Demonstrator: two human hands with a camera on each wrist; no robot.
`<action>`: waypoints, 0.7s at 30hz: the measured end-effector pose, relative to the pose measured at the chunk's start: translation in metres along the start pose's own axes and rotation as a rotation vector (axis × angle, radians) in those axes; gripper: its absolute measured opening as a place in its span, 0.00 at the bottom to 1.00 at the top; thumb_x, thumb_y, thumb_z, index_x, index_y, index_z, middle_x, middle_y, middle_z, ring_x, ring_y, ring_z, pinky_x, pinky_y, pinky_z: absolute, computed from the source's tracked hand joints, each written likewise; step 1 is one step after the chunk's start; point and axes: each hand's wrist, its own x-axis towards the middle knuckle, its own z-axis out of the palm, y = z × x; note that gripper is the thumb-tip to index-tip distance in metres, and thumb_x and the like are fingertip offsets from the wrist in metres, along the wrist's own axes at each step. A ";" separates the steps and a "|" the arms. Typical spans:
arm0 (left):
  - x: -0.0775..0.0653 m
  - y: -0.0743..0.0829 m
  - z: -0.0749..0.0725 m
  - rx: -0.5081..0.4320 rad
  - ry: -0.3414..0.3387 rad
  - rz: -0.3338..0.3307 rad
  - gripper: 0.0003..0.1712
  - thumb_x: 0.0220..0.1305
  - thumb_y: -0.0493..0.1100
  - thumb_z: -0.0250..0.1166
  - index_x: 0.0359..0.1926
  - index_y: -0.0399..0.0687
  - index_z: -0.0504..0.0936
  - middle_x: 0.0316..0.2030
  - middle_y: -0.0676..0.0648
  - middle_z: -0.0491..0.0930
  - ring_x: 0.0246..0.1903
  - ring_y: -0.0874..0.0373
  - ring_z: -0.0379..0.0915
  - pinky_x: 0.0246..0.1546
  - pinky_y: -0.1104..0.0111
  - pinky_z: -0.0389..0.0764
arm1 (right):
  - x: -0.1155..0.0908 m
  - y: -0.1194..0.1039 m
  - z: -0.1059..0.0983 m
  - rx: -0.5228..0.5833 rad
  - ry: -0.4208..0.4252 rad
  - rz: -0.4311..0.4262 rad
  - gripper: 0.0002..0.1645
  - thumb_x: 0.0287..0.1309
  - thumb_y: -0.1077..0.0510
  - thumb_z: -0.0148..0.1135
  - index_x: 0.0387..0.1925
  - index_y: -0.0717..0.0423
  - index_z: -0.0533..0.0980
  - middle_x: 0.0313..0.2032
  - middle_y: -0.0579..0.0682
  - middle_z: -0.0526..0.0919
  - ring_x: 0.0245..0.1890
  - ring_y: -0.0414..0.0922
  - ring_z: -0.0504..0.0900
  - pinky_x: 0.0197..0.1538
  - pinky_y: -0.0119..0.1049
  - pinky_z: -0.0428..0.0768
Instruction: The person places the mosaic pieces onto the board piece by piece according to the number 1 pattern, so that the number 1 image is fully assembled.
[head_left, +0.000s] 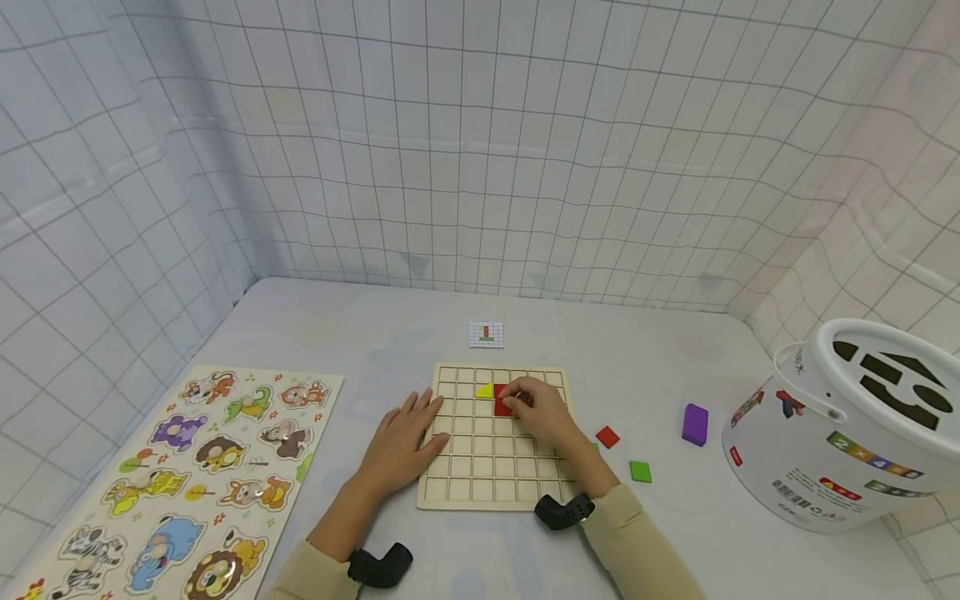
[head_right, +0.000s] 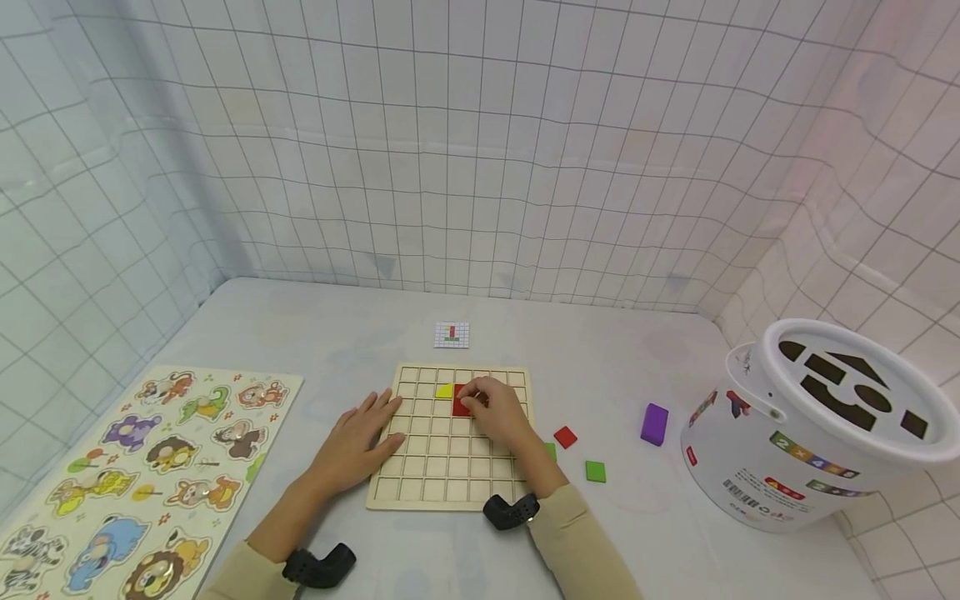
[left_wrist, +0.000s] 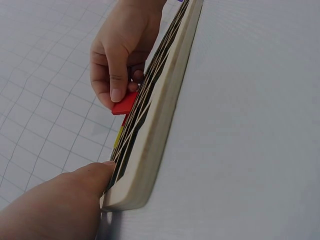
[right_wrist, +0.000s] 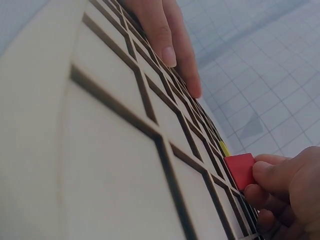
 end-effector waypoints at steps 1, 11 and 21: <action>0.000 0.000 0.000 -0.001 -0.005 -0.003 0.36 0.69 0.52 0.57 0.72 0.38 0.63 0.71 0.37 0.58 0.72 0.40 0.47 0.67 0.43 0.51 | 0.000 0.000 0.000 -0.009 0.002 -0.004 0.04 0.63 0.64 0.63 0.35 0.54 0.83 0.31 0.42 0.78 0.29 0.40 0.73 0.35 0.35 0.74; 0.000 0.003 -0.002 0.004 0.001 0.002 0.36 0.70 0.52 0.58 0.71 0.37 0.63 0.71 0.35 0.59 0.71 0.38 0.48 0.67 0.42 0.51 | 0.001 0.001 -0.001 -0.075 -0.007 -0.033 0.07 0.62 0.66 0.63 0.37 0.56 0.86 0.35 0.45 0.78 0.34 0.41 0.74 0.38 0.37 0.75; 0.000 0.003 -0.004 0.004 -0.029 -0.011 0.36 0.71 0.52 0.56 0.72 0.38 0.62 0.71 0.36 0.57 0.72 0.39 0.46 0.68 0.43 0.50 | 0.001 0.002 0.000 -0.070 -0.020 -0.025 0.07 0.62 0.66 0.63 0.38 0.56 0.85 0.35 0.45 0.78 0.34 0.41 0.74 0.39 0.37 0.76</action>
